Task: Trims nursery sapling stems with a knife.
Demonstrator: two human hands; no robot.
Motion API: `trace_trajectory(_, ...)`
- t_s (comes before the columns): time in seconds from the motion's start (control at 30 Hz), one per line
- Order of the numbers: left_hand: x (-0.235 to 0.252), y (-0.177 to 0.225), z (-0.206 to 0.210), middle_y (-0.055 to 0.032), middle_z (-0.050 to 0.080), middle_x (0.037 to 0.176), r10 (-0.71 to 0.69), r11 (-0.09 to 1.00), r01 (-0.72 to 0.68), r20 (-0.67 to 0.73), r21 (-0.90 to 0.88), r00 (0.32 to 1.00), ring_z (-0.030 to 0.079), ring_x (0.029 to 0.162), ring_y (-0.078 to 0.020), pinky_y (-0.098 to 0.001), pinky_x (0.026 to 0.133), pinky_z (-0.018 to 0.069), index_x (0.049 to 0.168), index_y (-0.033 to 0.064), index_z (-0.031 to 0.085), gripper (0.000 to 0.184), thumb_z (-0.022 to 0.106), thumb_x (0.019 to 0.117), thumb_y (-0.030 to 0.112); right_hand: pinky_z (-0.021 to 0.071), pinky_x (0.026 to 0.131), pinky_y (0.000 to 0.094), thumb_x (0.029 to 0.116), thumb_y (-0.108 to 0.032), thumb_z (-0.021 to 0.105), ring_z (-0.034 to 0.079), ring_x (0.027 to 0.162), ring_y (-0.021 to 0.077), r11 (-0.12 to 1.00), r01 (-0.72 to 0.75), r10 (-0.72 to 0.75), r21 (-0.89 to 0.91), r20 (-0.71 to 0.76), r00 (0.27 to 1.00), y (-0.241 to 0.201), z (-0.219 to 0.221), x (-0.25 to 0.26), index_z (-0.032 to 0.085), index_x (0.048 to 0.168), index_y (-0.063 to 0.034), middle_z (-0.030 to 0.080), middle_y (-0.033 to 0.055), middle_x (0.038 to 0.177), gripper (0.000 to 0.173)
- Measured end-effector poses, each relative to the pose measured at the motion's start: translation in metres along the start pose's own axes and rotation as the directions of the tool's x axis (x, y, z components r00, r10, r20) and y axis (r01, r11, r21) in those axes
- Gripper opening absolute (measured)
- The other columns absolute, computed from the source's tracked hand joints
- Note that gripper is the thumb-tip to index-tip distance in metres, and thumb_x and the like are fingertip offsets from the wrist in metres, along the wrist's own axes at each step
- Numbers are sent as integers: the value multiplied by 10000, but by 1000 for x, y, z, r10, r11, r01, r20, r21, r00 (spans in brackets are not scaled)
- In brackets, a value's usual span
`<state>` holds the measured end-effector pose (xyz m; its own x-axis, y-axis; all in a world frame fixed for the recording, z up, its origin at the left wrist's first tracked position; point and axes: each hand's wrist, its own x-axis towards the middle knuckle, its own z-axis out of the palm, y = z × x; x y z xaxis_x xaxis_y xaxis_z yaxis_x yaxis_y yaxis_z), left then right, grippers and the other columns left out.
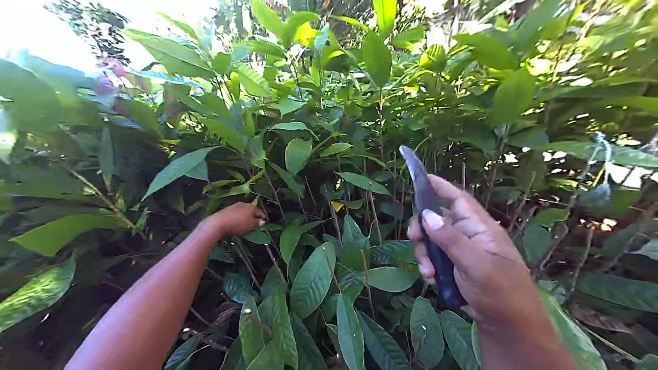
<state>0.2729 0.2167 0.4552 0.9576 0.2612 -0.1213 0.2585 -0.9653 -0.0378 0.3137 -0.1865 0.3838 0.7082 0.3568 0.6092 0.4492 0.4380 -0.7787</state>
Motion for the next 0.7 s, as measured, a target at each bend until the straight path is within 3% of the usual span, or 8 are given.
trace_trajectory(0.07,-3,-14,6,-205,663,1276,-115,968,101,-48,-231,992,636,1189,-337,-564,1054,460,1362,45,626,375,492,1091,267,500,423,213,1034,-215,482,553,514,83,1000,-21,20,6,96,995,-1,16,-8,394,1554,-161,643,13,883,530)
trace_trajectory(0.13,-4,-13,3,-173,684,1180,-264,845,192,-78,-499,961,691,945,-237,-420,863,557,1392,32,565,392,443,1113,280,491,414,213,1031,-199,494,549,517,79,996,-82,74,33,186,980,0,35,-16,390,1547,-106,642,12,893,535)
trace_trajectory(0.2,-4,-3,-7,-154,708,1072,-366,723,206,-111,-660,924,648,742,-186,-361,701,529,1345,26,576,390,423,1118,304,488,416,213,1026,-177,497,549,523,70,986,-155,134,54,288,948,5,53,-23,368,1550,-68,637,4,894,550)
trace_trajectory(0.27,7,-4,-15,-167,686,1127,-344,586,52,-191,-809,919,673,801,-193,-367,737,560,1374,1,531,356,424,1113,218,494,432,220,1029,-183,512,549,529,69,971,-236,209,27,376,903,13,66,-30,354,1561,-81,639,-2,891,565)
trace_trajectory(0.37,42,-13,-24,-213,598,1314,-406,211,-265,-331,-941,852,691,998,-257,-420,857,585,1497,-13,367,433,394,1068,45,498,454,244,1034,-187,519,542,531,89,943,-327,324,-67,422,847,25,83,-38,350,1573,-96,638,26,899,572)
trace_trajectory(0.47,79,-20,-21,-220,523,1420,-501,1,-327,-283,-945,818,641,1122,-295,-449,897,560,1513,13,360,457,422,1063,59,504,482,252,1035,-158,513,556,557,96,907,-396,420,-144,405,812,38,91,-42,359,1559,-72,647,40,911,553)
trace_trajectory(0.57,100,-17,-6,-214,509,1450,-396,50,-243,-243,-969,885,539,1267,-347,-554,982,479,1491,30,427,443,451,1070,169,500,485,238,1026,-144,509,555,560,86,874,-458,483,-160,379,789,55,94,-37,366,1551,-70,648,32,914,549)
trace_trajectory(0.7,105,0,3,-213,580,1407,-28,510,-276,-337,-815,941,576,1265,-359,-577,1022,468,1527,63,430,466,498,1077,164,510,478,226,1006,-153,518,567,559,85,836,-521,547,-172,344,763,81,99,-19,356,1554,-84,640,34,914,576)
